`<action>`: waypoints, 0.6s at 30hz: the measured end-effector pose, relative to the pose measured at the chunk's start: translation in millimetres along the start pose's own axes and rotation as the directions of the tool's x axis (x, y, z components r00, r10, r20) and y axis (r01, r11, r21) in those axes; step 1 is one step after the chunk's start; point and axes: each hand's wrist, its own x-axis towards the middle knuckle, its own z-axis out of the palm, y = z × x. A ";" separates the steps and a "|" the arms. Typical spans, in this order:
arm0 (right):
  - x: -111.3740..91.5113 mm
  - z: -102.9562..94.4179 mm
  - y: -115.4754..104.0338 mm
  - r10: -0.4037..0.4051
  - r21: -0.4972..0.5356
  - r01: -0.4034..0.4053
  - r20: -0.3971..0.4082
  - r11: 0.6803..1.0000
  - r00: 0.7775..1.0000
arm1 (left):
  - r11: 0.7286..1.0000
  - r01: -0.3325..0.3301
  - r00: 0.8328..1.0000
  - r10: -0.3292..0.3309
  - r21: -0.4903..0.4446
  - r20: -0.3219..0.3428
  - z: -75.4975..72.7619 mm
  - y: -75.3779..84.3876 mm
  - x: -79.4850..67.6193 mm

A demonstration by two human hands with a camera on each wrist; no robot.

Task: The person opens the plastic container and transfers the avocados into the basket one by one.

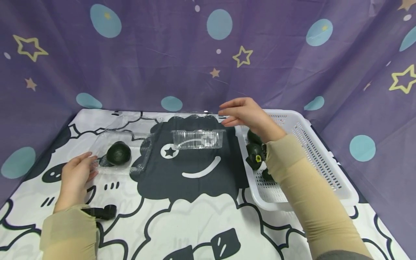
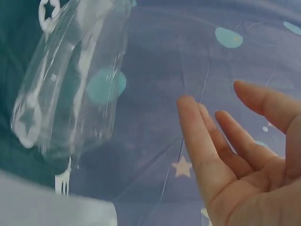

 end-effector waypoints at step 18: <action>12.0 43.7 -6.2 0.001 0.022 -0.004 0.124 1.000 0.992 | 0.998 0.008 0.999 -0.007 -0.056 0.033 -1.9 0.3 -1.1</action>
